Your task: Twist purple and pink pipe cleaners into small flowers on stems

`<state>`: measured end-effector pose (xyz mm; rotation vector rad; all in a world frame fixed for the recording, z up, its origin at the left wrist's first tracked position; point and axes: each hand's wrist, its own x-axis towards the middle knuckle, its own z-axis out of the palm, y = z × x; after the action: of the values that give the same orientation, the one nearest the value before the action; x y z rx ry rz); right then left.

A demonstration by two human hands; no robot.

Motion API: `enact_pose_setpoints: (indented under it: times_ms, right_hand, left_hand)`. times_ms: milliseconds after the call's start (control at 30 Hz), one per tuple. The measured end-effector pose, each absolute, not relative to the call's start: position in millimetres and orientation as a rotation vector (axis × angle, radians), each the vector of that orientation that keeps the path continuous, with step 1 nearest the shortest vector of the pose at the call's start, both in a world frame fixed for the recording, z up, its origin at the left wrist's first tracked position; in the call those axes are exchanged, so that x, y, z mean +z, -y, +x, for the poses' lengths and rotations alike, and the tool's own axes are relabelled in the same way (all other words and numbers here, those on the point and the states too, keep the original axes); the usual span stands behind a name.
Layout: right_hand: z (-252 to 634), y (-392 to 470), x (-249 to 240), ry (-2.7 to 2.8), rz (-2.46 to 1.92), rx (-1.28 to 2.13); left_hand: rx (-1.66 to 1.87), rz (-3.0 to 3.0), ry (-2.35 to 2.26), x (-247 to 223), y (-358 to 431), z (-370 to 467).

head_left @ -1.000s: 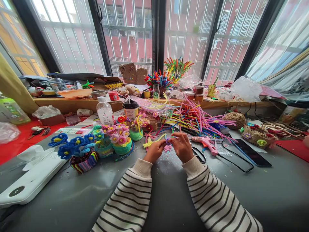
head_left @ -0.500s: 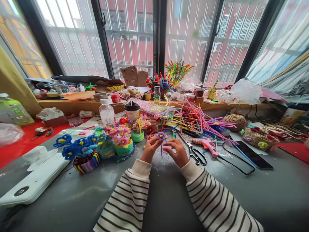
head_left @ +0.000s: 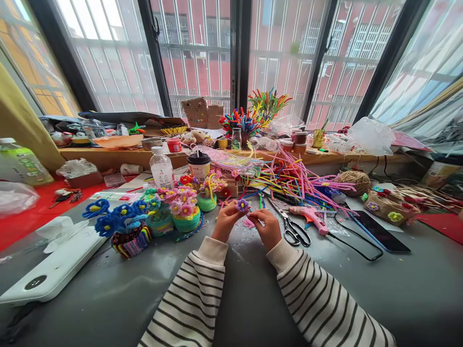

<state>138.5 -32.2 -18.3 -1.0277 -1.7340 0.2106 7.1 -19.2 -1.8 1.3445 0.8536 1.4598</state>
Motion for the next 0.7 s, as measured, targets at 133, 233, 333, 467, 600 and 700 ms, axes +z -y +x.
enact_pose_setpoints:
  times_ms: [133,233,333,467,600,700]
  right_hand:
    - [139.1,32.0,-19.7,1.698,-1.065,0.192]
    - [139.1,32.9,-18.5,1.697,-1.058,0.218]
    - [138.0,33.7,-17.0,1.722,-1.054,0.32]
    - [135.9,33.2,-18.2,1.708,-1.032,0.628]
    - [134.6,30.8,-22.2,1.607,-1.0,0.88]
    - [135.2,29.0,-23.3,1.527,-0.995,0.955]
  left_hand:
    - [1.401,1.423,-0.874,-2.3,19.9,9.3]
    - [1.38,1.448,-0.889,-1.7,20.1,11.5]
    - [1.406,1.422,-0.927,-1.2,19.0,11.6]
    - [1.505,1.371,-0.981,-1.0,17.1,8.8]
    - [1.469,1.4,-1.015,0.3,17.5,8.2]
    - [1.307,1.502,-1.013,1.6,18.7,9.9]
